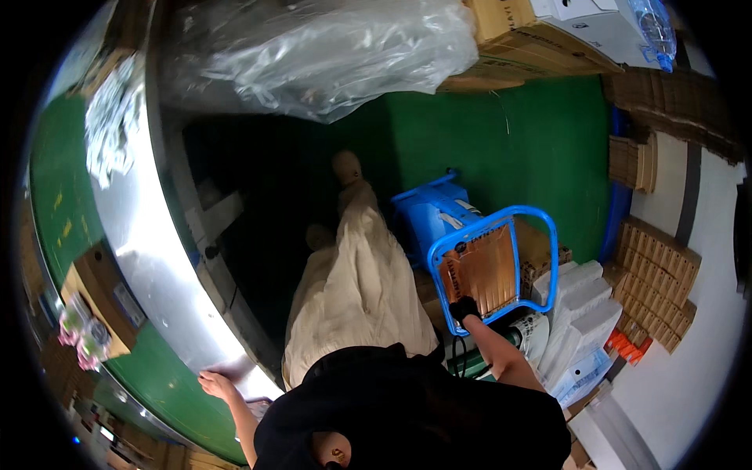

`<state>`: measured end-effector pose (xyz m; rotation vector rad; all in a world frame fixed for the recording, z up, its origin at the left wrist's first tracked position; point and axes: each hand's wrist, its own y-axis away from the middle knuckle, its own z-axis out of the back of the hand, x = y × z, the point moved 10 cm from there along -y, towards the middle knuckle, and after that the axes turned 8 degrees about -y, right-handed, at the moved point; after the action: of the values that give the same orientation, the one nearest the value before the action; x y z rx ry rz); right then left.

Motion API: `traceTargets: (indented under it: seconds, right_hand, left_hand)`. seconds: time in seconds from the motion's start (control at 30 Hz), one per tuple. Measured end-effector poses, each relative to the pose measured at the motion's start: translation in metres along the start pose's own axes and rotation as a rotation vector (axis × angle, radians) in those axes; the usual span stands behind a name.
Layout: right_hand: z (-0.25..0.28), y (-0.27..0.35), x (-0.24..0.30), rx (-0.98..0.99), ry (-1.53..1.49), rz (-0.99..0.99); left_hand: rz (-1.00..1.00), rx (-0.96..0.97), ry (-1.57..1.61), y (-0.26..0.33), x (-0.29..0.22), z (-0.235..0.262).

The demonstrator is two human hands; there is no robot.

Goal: The person packs shoes into boxes by inserting silica gel packets, lining the shoeboxes with wrapping paper, placing the shoes inside, closing the boxes, and setting them onto the conveyor belt.

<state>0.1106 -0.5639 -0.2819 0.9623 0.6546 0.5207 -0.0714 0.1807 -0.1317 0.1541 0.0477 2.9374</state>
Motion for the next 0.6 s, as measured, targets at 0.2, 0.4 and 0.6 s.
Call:
traceTargets:
  seconds: [0.2, 0.4, 0.6]
  right_hand:
    - [0.012, -0.026, 0.026, 0.158, 0.083, 0.131]
    - [0.002, -0.035, 0.104, 0.562, -0.040, 0.505]
    - [0.053, 0.002, 0.248, 0.563, 0.385, 1.064]
  left_hand:
    - [0.178, 0.151, -0.297, 0.010, -0.038, -0.026]
    - [0.552, 0.206, 0.006, 0.038, -0.058, -0.023]
    - [0.290, 0.181, -0.301, 0.047, -0.068, -0.052]
